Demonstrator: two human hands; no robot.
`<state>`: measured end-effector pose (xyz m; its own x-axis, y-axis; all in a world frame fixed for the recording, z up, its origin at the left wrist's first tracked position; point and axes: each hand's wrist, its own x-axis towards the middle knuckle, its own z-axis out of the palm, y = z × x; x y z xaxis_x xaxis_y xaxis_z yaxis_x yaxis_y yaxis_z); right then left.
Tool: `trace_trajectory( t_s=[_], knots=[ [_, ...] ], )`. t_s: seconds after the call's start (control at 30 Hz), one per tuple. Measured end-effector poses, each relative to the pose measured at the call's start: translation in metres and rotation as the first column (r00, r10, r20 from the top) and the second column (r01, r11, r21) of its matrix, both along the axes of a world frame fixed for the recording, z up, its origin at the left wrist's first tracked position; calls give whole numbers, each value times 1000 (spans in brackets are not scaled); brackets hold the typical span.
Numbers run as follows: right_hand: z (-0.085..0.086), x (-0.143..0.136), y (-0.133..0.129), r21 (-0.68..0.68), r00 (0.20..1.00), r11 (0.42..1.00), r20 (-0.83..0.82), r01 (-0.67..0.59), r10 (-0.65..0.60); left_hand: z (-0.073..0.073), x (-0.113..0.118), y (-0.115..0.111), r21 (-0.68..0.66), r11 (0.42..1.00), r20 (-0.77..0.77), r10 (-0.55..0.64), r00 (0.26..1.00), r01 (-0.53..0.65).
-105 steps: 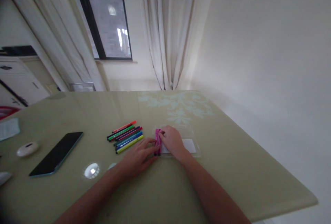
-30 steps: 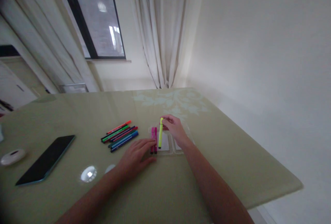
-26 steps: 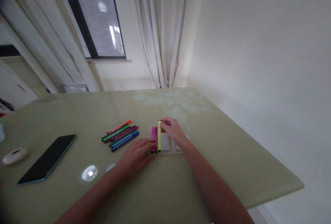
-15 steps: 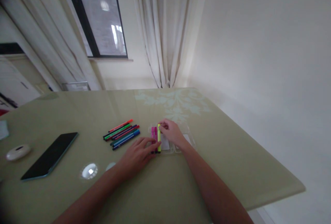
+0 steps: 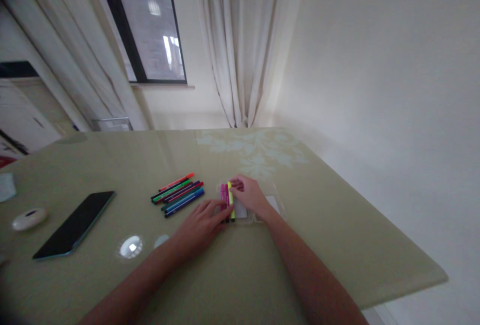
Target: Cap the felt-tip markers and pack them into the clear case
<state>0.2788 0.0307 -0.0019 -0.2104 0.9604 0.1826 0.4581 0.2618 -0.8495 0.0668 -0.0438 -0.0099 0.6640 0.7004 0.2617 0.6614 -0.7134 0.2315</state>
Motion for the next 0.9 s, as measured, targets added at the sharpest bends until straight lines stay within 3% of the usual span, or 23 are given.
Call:
trace_trajectory(
  t_s=[0.37,0.63,0.8,0.9],
  knots=[
    [4,1,-2,160,950,987,309,-11,-40,4,0,-2,4,1000,-13,19,1000,-19],
    [5,0,-6,134,935,991,354,-23,-27,9,2,-4,41,999,-93,28,995,-24],
    [4,3,-5,135,948,990,319,-35,-10,11,0,-2,58,998,-34,8,999,-6],
    [2,6,-2,131,956,991,291,-21,-18,16,-10,6,45,981,-11,190,982,-190]
  ],
)
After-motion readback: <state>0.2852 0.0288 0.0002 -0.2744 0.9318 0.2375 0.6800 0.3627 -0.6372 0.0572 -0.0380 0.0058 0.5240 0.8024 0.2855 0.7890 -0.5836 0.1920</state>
